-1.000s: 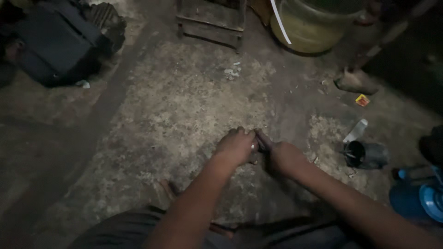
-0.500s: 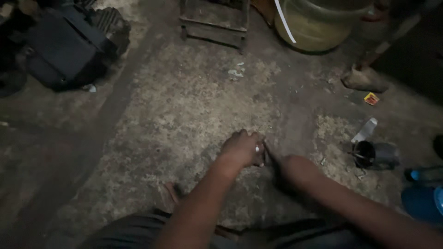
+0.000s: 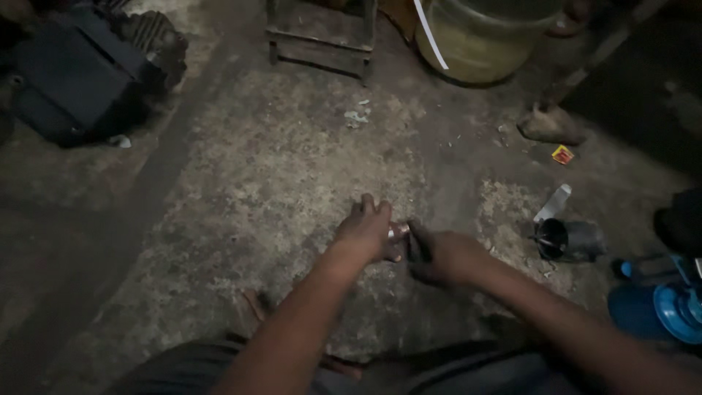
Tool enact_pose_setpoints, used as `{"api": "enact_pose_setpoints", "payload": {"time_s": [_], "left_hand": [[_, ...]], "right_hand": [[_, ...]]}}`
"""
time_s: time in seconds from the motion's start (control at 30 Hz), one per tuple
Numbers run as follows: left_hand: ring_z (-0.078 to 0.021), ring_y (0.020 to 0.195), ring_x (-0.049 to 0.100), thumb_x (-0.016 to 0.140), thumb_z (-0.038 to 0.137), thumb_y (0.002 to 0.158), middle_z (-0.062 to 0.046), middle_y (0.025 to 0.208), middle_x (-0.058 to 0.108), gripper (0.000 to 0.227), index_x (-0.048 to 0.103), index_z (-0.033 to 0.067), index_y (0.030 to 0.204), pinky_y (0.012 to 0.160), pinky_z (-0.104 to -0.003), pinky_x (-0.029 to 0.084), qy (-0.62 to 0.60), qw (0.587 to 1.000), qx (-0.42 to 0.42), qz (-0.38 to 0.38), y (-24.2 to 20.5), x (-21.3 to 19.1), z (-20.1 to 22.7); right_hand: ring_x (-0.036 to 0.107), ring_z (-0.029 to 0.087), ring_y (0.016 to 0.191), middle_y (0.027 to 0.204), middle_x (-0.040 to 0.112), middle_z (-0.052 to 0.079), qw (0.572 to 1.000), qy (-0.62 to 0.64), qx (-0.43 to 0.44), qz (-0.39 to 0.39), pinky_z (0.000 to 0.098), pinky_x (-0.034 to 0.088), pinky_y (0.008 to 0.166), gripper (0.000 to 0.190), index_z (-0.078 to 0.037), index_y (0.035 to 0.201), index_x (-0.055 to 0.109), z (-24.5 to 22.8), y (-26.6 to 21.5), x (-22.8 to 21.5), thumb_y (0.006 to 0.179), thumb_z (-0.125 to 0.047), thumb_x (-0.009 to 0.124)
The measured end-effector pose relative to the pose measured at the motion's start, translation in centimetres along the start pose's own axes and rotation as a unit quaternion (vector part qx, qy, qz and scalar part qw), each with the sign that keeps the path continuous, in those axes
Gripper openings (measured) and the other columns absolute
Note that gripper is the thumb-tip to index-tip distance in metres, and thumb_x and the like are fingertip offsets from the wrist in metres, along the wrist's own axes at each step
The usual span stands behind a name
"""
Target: The person cleans a motor armature by hand using a small piece of abrasive material, rotating the component and wiping the copper commutator sections.
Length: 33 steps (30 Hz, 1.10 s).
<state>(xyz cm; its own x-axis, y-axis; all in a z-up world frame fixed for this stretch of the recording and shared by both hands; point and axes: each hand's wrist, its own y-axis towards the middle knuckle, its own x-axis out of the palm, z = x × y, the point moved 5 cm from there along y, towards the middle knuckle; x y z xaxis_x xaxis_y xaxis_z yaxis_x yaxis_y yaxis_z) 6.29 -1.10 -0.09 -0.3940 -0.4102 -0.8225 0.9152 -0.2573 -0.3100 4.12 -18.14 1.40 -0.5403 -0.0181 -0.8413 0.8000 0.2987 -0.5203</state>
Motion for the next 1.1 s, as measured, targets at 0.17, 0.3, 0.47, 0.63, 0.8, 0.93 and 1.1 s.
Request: {"api": "enact_pose_setpoints", "payload": {"time_s": [0.17,0.3,0.47,0.63,0.8,0.93,1.1], "left_hand": [[-0.0423,0.127,0.054,0.088,0.046,0.075,-0.023,0.139,0.049,0.088,0.042,0.0062,0.14,0.101,-0.05,0.051,-0.022,0.999,-0.006,0.027,-1.2,-2.7,-0.2],[-0.0384,0.116,0.063,0.083,0.042,0.079,-0.017,0.124,0.065,0.06,0.062,0.0103,0.124,0.097,-0.048,0.053,-0.026,0.997,0.025,0.063,-1.1,-4.3,-1.0],[-0.0381,0.11,0.068,0.065,0.048,0.097,-0.018,0.116,0.071,0.044,0.07,0.0084,0.117,0.096,-0.049,0.054,-0.027,0.997,0.028,0.067,0.1,-4.0,-2.3],[-0.0417,0.122,0.056,0.063,0.045,0.097,-0.021,0.131,0.059,0.048,0.062,0.0065,0.127,0.103,-0.053,0.046,0.021,0.991,0.049,0.12,-0.4,-2.7,-2.1],[-0.0466,0.133,0.038,0.079,0.033,0.08,-0.027,0.149,0.036,0.071,0.048,0.0033,0.136,0.104,-0.053,0.042,0.032,0.988,0.072,0.13,-1.2,-2.8,-1.6],[-0.0428,0.134,0.045,0.079,0.03,0.081,-0.023,0.141,0.046,0.069,0.047,0.003,0.137,0.108,-0.049,0.044,0.018,0.99,0.103,0.099,-1.8,-2.8,-1.3],[-0.0432,0.127,0.05,0.077,0.034,0.087,-0.024,0.142,0.044,0.058,0.051,0.0042,0.129,0.105,-0.055,0.04,-0.019,0.983,0.126,0.133,-1.9,-2.1,-1.0]], "right_hand": [[0.072,0.034,0.108,0.122,0.073,0.018,0.971,0.213,-0.064,0.088,0.0443,0.054,0.091,0.065,-0.015,0.142,0.059,0.5,3.1,-2.6,0.081,-0.034,0.068],[0.075,0.036,0.102,0.118,0.078,0.017,0.962,0.271,0.018,0.007,0.0449,0.057,0.09,0.059,-0.02,0.142,0.06,1.7,3.5,-1.8,0.085,-0.036,0.061],[0.069,0.034,0.107,0.121,0.072,0.018,0.975,0.196,-0.091,0.052,0.0432,0.052,0.092,0.051,-0.014,0.135,0.064,-0.6,3.3,-1.5,0.089,-0.038,0.063],[0.068,0.043,0.097,0.11,0.069,0.025,0.98,0.055,-0.113,0.151,0.0471,0.055,0.085,0.051,-0.009,0.125,0.061,-2.9,1.9,-0.3,0.084,-0.037,0.072],[0.07,0.042,0.096,0.105,0.073,0.024,0.982,0.133,-0.003,0.138,0.0486,0.055,0.082,0.059,-0.006,0.125,0.054,-1.4,1.9,-1.3,0.078,-0.032,0.079],[0.077,0.029,0.092,0.098,0.077,0.019,0.928,0.293,0.007,0.232,0.0419,0.058,0.082,0.043,-0.006,0.117,0.062,-0.2,1.2,-4.0,0.092,-0.039,0.071],[0.077,0.024,0.084,0.097,0.076,0.015,0.91,0.333,-0.11,0.219,0.0387,0.059,0.075,0.039,-0.006,0.127,0.057,-2.5,0.8,-3.3,0.097,-0.03,0.059]]}}
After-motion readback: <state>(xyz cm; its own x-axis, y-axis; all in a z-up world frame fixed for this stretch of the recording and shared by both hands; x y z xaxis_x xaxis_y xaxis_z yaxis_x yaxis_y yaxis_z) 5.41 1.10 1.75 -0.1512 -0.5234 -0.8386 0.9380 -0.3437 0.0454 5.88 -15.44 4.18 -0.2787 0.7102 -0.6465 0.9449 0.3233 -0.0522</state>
